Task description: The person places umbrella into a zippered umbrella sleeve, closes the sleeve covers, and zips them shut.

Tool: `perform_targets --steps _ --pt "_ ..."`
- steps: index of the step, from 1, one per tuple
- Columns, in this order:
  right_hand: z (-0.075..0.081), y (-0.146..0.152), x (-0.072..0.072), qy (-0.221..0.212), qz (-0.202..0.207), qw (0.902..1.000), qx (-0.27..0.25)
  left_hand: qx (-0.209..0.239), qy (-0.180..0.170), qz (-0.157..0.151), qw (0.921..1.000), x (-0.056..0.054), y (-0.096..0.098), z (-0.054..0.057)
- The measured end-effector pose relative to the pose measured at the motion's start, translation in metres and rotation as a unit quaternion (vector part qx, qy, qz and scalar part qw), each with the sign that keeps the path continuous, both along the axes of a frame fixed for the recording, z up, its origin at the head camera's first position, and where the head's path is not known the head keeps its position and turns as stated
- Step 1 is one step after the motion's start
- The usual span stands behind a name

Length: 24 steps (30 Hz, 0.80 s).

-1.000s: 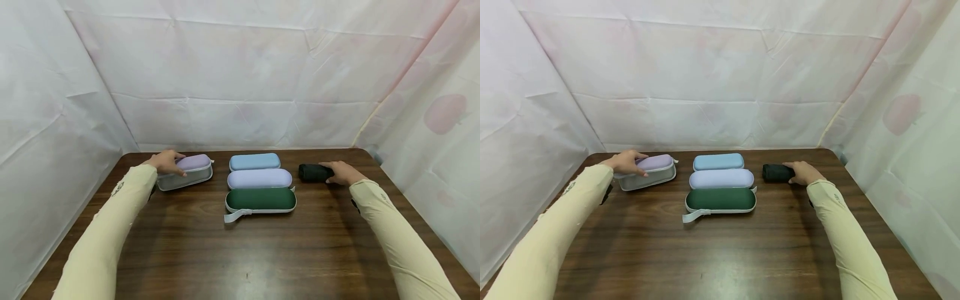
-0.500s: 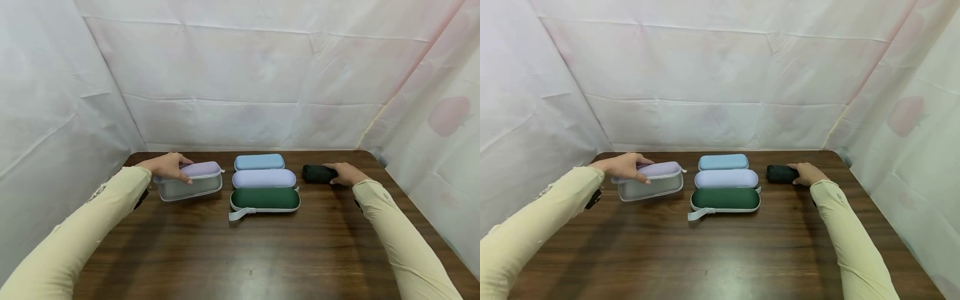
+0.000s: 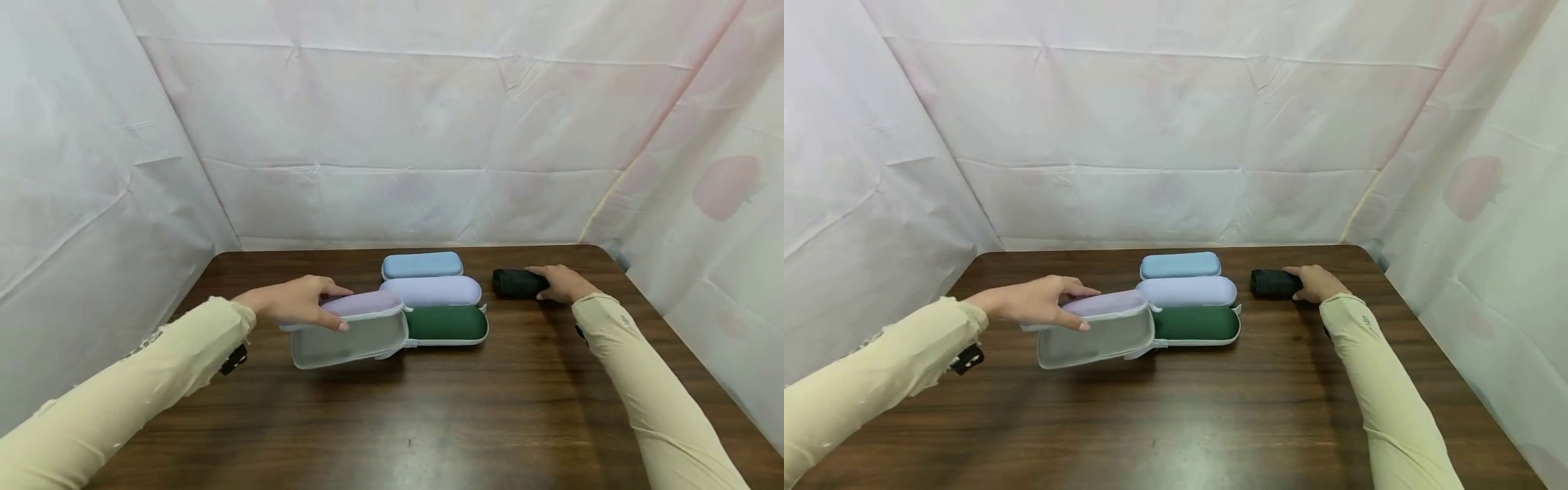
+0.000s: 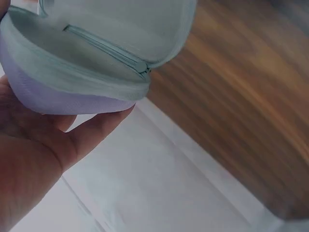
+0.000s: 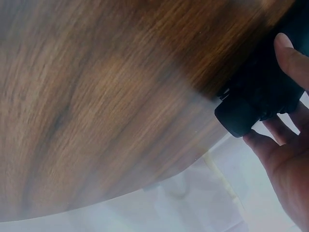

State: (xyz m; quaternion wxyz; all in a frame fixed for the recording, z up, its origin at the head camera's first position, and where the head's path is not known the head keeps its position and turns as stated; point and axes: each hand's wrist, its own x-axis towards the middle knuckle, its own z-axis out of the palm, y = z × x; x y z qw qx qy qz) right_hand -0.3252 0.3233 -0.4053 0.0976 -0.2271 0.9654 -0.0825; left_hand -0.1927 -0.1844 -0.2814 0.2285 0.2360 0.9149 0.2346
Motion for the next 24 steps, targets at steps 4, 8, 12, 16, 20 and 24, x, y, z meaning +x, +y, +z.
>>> perform_targets --steps 4,8,12,16,20,24 --pt "-0.002 -0.002 -0.001 0.001 0.006 1.0000 -0.002 0.033 -0.032 -0.006 0.9989 0.005 0.020 -0.007" --pt "-0.007 -0.003 -0.002 0.005 0.012 0.9999 0.004 0.048 -0.062 -0.028 0.9965 0.007 0.043 -0.016" --pt "-0.009 -0.003 -0.003 0.015 0.015 0.9997 0.010 0.058 -0.104 -0.048 0.9917 0.009 0.064 -0.028" --pt "-0.009 -0.006 -0.002 0.020 0.016 0.9996 0.009 0.058 -0.114 -0.077 0.9888 0.009 0.083 -0.041" --pt "-0.009 -0.008 -0.001 0.020 0.007 0.9997 0.013 0.055 -0.112 -0.105 0.9866 0.008 0.099 -0.048" --pt "-0.009 -0.011 0.001 0.024 -0.001 0.9996 0.016 0.047 -0.116 -0.110 0.9860 0.006 0.109 -0.057"
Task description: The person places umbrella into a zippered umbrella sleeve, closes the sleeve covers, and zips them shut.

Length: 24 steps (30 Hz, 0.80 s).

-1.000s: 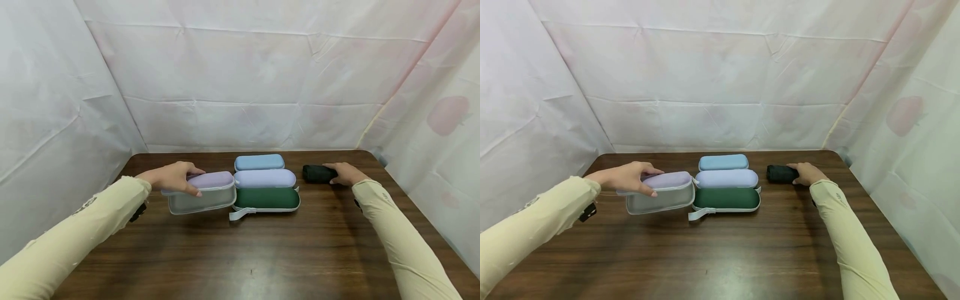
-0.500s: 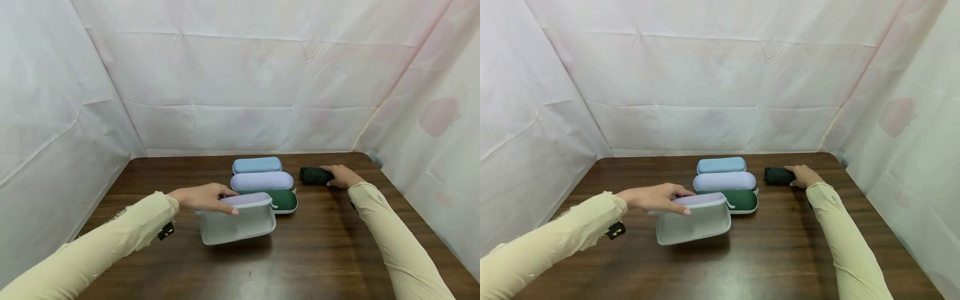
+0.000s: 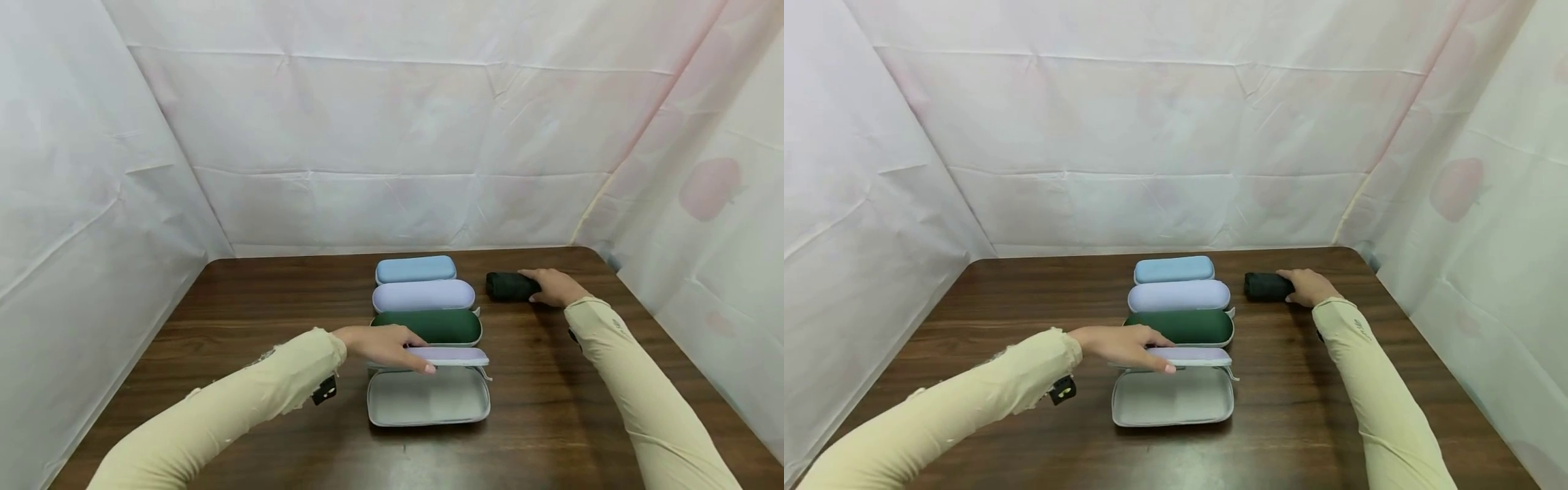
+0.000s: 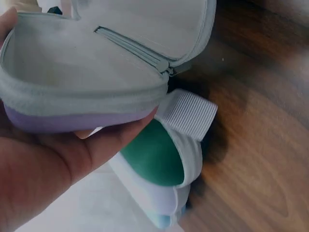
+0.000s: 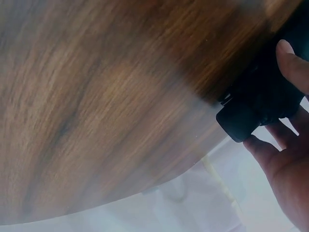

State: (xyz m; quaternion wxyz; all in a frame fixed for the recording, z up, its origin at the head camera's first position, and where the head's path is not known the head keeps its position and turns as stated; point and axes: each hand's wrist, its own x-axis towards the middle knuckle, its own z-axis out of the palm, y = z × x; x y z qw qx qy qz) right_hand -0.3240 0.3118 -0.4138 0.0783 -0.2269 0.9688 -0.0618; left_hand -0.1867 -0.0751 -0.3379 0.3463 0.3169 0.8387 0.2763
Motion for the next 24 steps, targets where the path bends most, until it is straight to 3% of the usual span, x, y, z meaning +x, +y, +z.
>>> perform_targets --steps 10,15,24 --pt "-0.007 -0.004 0.001 0.057 0.037 0.9964 0.051 -0.035 0.014 0.016 0.9992 -0.004 0.002 -0.022" --pt "-0.007 -0.001 0.003 0.077 0.037 0.9937 0.072 -0.034 0.015 0.021 0.9991 -0.007 0.005 -0.025" --pt "-0.003 -0.005 0.012 0.097 0.044 0.9923 0.063 -0.034 0.013 0.015 0.9992 -0.013 0.009 -0.026"
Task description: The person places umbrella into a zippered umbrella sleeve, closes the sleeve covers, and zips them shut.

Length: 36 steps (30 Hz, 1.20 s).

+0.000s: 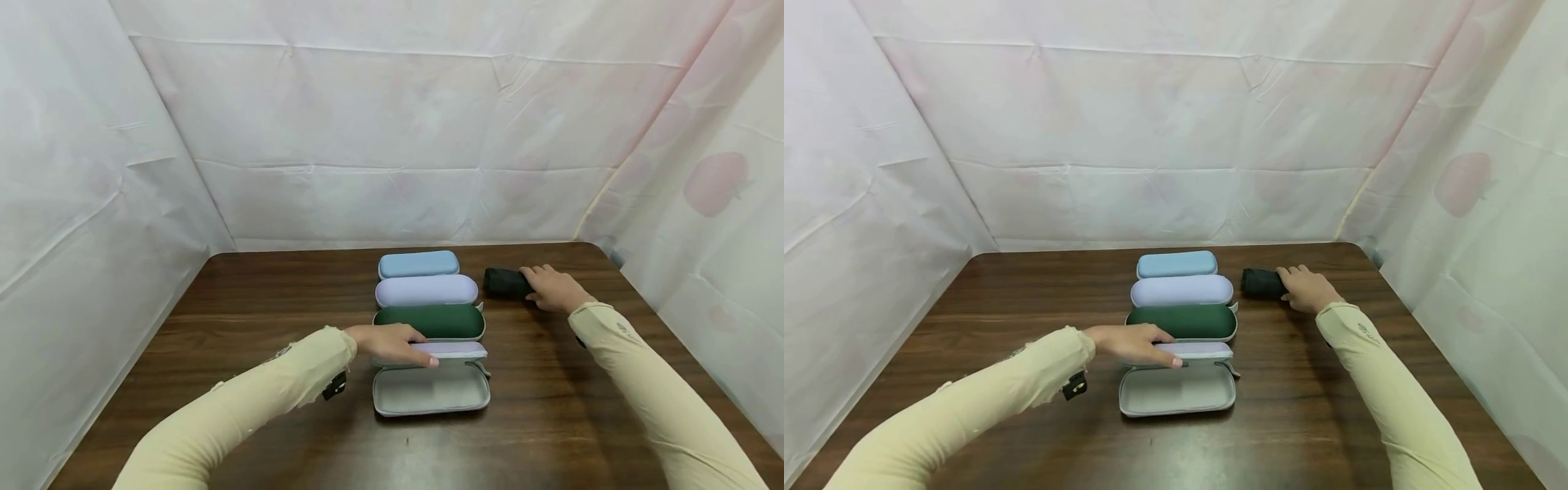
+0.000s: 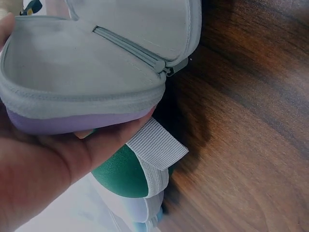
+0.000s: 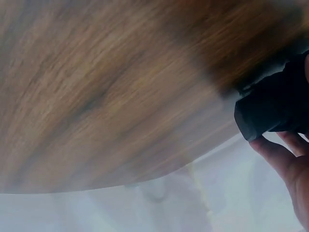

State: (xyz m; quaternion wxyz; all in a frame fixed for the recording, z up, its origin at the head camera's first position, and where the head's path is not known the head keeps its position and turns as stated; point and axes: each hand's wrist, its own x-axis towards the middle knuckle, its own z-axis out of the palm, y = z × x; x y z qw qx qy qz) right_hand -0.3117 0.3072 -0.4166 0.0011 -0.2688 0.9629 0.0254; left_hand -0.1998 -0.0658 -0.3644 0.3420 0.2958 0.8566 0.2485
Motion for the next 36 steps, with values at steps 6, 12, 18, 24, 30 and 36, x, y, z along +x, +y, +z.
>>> perform_targets --steps 6,12,18,24,30,36 --pt "0.010 -0.009 0.021 0.012 0.023 0.9997 -0.002 0.000 -0.010 0.004 0.9999 -0.002 0.001 0.001" --pt "0.022 -0.013 0.052 0.042 0.049 0.9978 -0.011 -0.004 -0.010 0.008 0.9999 -0.004 0.001 -0.001" --pt "0.033 -0.009 0.082 0.066 0.076 0.9948 -0.018 -0.011 -0.004 0.011 0.9999 -0.004 -0.001 0.001" --pt "0.046 -0.005 0.115 0.099 0.121 0.9876 -0.010 -0.015 0.008 0.015 0.9997 -0.004 -0.002 0.002" --pt "0.058 0.000 0.151 0.117 0.151 0.9814 -0.020 -0.011 0.019 0.014 0.9997 -0.002 -0.001 0.000" --pt "0.066 -0.010 0.175 0.143 0.186 0.9713 -0.038 0.005 0.019 0.021 0.9996 -0.001 -0.004 0.001"
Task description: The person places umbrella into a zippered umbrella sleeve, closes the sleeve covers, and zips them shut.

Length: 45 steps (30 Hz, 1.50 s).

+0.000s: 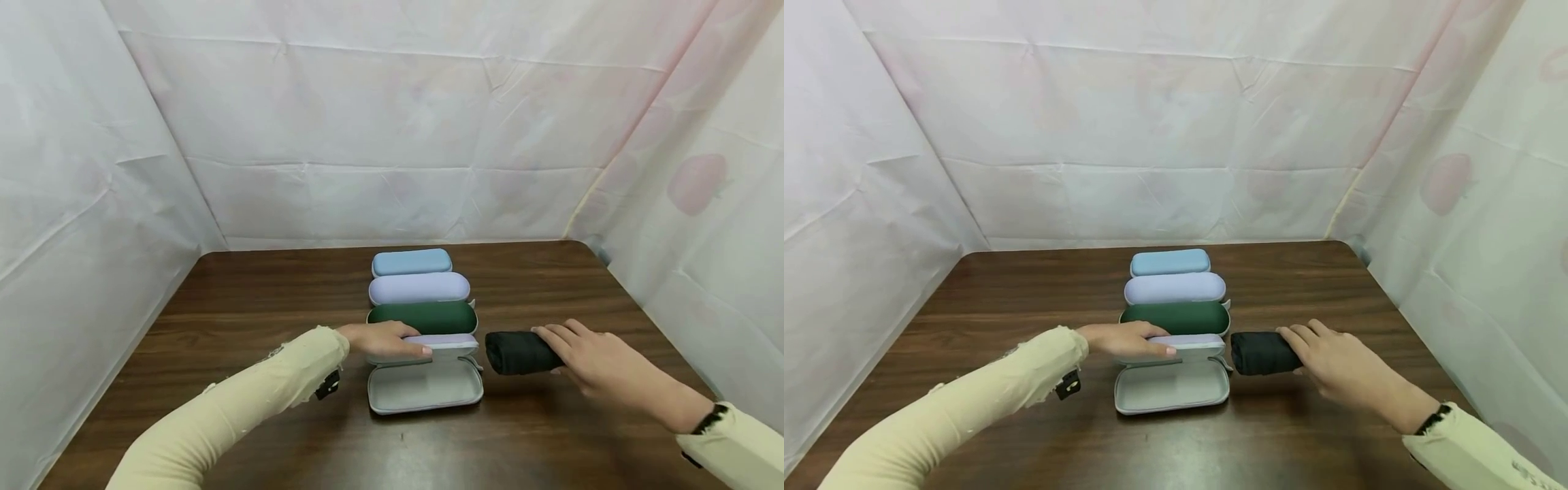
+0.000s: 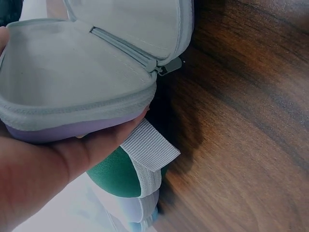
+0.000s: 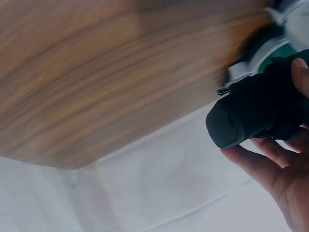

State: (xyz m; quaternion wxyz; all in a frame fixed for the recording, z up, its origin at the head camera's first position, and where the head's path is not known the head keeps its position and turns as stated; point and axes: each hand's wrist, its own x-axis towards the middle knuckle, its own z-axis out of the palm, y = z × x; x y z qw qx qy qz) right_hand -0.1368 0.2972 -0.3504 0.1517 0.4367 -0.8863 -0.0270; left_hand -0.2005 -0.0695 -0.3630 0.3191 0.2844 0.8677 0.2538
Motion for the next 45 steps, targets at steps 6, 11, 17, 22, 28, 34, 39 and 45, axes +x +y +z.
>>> perform_targets --steps 6,11,17,22,28,34,39,45 --pt "0.004 -0.029 0.014 0.009 0.034 0.9994 -0.005 0.005 -0.003 0.005 1.0000 -0.001 -0.001 0.001" --pt "-0.004 -0.057 0.019 0.019 0.057 0.9982 -0.004 0.018 -0.019 0.001 0.9997 -0.001 -0.001 0.001" --pt "-0.015 -0.090 0.021 0.025 0.061 0.9973 0.030 0.031 -0.021 -0.006 0.9993 -0.002 0.002 0.000" --pt "-0.024 -0.117 0.024 0.032 0.059 0.9961 0.057 0.039 -0.034 -0.001 0.9987 -0.001 0.003 0.000" --pt "-0.036 -0.140 0.027 0.063 0.060 0.9947 0.054 0.060 -0.041 0.002 0.9974 0.001 0.005 0.000" --pt "-0.042 -0.150 0.025 0.053 0.051 0.9958 0.054 0.058 -0.024 -0.007 0.9980 0.001 0.008 0.000" --pt "-0.045 -0.151 0.024 0.032 0.039 0.9964 0.068 0.046 -0.023 0.004 0.9986 0.003 0.009 0.003" --pt "-0.049 -0.153 0.022 0.029 0.036 0.9960 0.077 0.045 -0.017 0.004 0.9988 0.003 0.008 0.003"
